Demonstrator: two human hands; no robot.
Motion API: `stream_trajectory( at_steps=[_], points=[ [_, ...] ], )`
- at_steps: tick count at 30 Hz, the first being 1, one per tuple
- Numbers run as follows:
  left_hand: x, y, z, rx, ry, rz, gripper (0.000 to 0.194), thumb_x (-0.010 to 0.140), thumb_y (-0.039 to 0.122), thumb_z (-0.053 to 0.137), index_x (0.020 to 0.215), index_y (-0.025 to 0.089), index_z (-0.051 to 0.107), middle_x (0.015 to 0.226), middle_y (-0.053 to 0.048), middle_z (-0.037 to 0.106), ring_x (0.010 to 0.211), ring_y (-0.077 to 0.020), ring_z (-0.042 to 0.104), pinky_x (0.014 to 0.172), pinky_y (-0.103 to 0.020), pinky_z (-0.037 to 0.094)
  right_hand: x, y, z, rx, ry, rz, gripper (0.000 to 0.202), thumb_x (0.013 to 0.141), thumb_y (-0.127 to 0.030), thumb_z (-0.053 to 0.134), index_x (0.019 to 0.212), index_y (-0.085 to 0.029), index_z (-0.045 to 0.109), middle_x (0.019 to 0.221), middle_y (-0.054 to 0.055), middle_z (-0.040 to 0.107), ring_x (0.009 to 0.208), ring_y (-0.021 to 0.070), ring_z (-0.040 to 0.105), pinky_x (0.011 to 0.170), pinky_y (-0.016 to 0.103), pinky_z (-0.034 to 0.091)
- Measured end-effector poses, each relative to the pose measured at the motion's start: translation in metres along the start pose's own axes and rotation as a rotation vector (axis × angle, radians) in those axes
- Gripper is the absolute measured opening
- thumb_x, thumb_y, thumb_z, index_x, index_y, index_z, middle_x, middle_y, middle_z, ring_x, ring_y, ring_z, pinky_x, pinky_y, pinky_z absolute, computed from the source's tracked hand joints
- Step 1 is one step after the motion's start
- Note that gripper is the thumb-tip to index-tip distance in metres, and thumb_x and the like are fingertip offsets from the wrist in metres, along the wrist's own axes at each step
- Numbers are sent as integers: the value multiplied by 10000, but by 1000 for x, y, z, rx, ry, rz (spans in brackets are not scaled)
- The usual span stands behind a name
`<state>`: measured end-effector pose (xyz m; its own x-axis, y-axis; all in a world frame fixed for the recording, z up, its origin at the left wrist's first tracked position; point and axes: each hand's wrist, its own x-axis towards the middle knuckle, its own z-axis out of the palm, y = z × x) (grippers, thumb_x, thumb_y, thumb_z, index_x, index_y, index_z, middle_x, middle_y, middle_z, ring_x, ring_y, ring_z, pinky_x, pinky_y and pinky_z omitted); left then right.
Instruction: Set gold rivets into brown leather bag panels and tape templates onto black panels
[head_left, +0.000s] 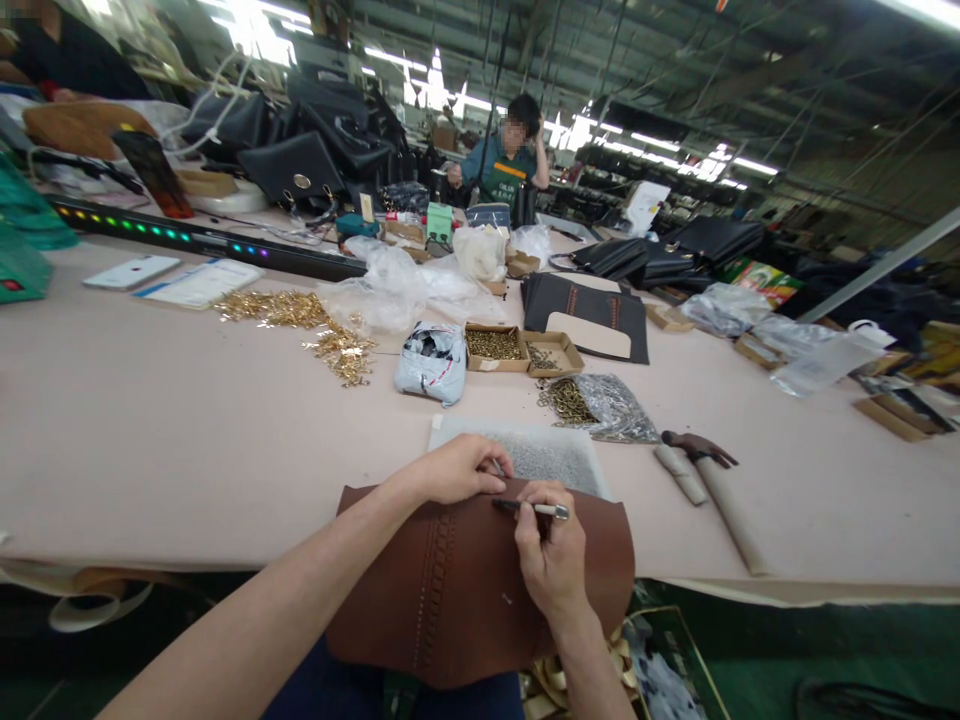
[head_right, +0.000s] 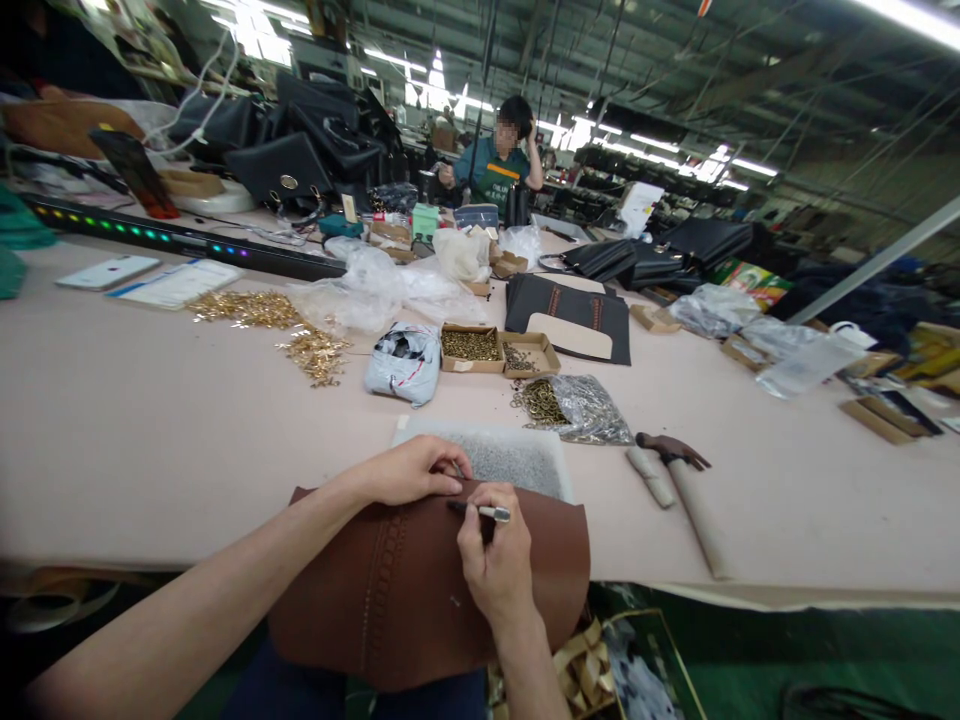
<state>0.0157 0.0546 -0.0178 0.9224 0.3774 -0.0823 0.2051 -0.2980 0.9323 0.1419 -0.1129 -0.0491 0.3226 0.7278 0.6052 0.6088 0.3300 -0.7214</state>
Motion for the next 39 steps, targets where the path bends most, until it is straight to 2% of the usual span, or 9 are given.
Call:
stream_trajectory(
  at_steps=[9, 15, 21, 29, 34, 36, 39],
  points=[
    [0, 1, 4, 109, 75, 4, 167, 779, 175, 758, 945, 165, 764, 834, -31, 772, 782, -183, 687, 707, -239, 480, 1, -2, 0, -21, -66, -3, 117, 964, -141, 540, 1003, -252, 538, 938, 18, 580, 868, 192, 588, 814, 331, 477],
    [-4, 15, 5, 268, 94, -19, 160, 813, 110, 688, 938, 160, 773, 853, -31, 777, 790, -173, 686, 720, -238, 467, 4, -4, -1, -61, -149, -9, 81, 995, -163, 512, 1009, -242, 526, 949, 24, 561, 875, 191, 582, 820, 327, 478],
    [-10, 25, 10, 370, 159, -56, 127, 784, 94, 677, 837, 177, 758, 743, -15, 742, 719, -172, 663, 646, -241, 427, 14, -16, -6, -92, -272, -8, 58, 1041, -192, 466, 1045, -230, 510, 993, 44, 559, 909, 194, 592, 846, 328, 488],
    [-18, 32, 20, 544, 255, -100, 68, 834, 163, 687, 830, 200, 744, 804, -72, 727, 839, -256, 669, 698, -312, 436, 27, -22, -9, -183, -404, -16, 56, 1054, -216, 445, 1034, -224, 496, 994, 52, 559, 881, 208, 578, 820, 335, 475],
    [-30, 27, 25, 647, 313, 29, 185, 868, 87, 558, 799, 192, 693, 901, -84, 697, 988, -271, 614, 830, -346, 467, 34, -25, -8, -193, -454, -5, 56, 1045, -197, 458, 1074, -216, 502, 1009, 55, 573, 904, 216, 592, 833, 342, 483],
    [-37, 24, 30, 604, 340, 92, 245, 846, 26, 496, 839, 188, 679, 938, -74, 692, 998, -249, 602, 882, -345, 466, 37, -27, -7, -198, -467, -3, 56, 1047, -196, 456, 1070, -214, 504, 1003, 53, 573, 898, 216, 597, 834, 347, 489],
    [-48, 23, 40, 448, 344, 84, 226, 822, 31, 509, 891, 190, 654, 914, -50, 685, 902, -215, 618, 822, -316, 474, 40, -28, -7, -210, -483, -15, 55, 1052, -198, 451, 1041, -218, 501, 991, 48, 573, 889, 213, 601, 824, 347, 495]
  ],
)
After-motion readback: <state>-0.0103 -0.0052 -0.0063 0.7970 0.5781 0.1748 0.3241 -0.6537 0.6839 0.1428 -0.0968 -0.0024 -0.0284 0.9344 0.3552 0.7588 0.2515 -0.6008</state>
